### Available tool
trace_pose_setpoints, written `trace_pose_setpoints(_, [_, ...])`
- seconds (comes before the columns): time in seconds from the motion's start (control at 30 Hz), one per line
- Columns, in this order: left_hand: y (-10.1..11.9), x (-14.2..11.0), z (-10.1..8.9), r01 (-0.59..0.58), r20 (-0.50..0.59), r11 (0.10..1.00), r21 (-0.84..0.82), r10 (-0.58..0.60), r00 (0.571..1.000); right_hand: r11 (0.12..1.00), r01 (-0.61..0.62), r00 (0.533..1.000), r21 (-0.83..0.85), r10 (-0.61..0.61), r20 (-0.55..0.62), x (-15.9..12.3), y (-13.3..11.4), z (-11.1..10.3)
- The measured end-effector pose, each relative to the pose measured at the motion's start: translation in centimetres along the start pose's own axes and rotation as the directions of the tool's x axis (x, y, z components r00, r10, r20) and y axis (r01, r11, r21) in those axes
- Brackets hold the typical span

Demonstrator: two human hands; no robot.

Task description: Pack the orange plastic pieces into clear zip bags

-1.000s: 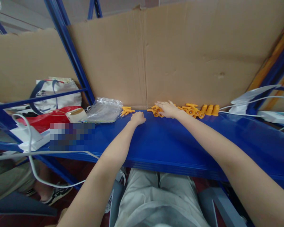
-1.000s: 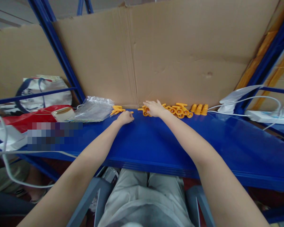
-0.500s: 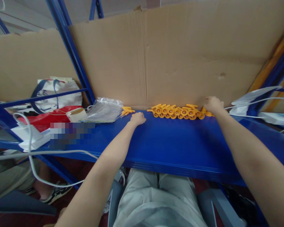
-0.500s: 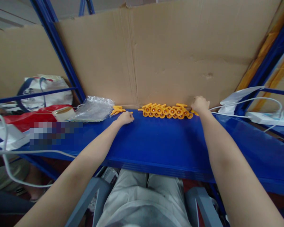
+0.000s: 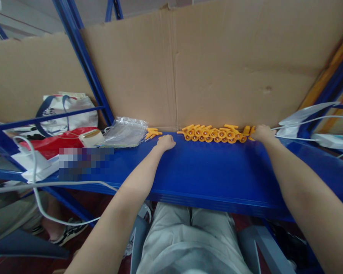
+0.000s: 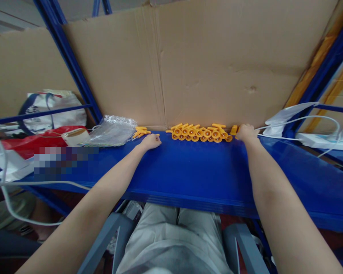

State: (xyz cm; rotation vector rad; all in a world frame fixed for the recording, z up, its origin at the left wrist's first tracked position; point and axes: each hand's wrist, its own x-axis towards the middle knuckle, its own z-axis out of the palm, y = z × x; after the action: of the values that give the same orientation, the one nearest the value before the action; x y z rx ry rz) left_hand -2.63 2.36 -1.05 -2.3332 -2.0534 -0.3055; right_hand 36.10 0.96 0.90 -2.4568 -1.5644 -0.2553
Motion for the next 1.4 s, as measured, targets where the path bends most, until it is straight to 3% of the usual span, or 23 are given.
trace_pose_setpoints(0.17, [0.0,0.0,0.2,0.004,-0.022,1.000,-0.008,-0.004,1.000,0.993,-0.111,0.992,0.036,0.108,0.070,-0.6,-0.2,-0.5])
trace_pose_setpoints(0.33, [0.0,0.1,0.1,0.001,-0.014,1.000,0.010,-0.001,1.000,0.998,-0.054,0.999,0.039,0.053,0.009,-1.2,0.4,0.0])
trace_pose_setpoints(0.63, [0.0,0.1,0.0,0.004,-0.002,1.000,0.013,-0.004,1.000,0.997,-0.057,0.993,-0.042,0.061,0.101,-0.6,0.7,-0.6])
trace_pose_setpoints(0.87, [-0.1,0.3,0.3,0.008,-0.016,1.000,-0.013,-0.008,1.000,0.999,-0.008,0.997,0.053,0.004,0.072,-0.5,2.4,0.1])
trace_pose_setpoints(1.03, [0.0,0.4,0.2,0.024,-0.014,1.000,0.004,-0.024,1.000,0.996,0.021,0.999,0.082,-0.025,0.045,-1.5,2.3,0.6])
trace_pose_setpoints(1.2, [0.8,0.0,0.2,-0.024,0.006,1.000,0.002,0.024,1.000,0.997,0.064,0.996,0.032,-0.066,0.067,-2.8,1.5,-0.3])
trace_pose_setpoints(1.3, [1.4,-0.1,0.2,-0.113,0.023,0.992,-0.054,0.114,0.993,0.996,0.085,0.992,0.034,-0.087,0.094,-3.0,1.3,-0.6])
trace_pose_setpoints(1.4, [1.4,-0.1,0.1,-0.171,-0.017,0.983,-0.071,0.170,0.985,0.994,0.092,0.982,0.054,-0.100,0.159,-2.7,1.5,-0.3])
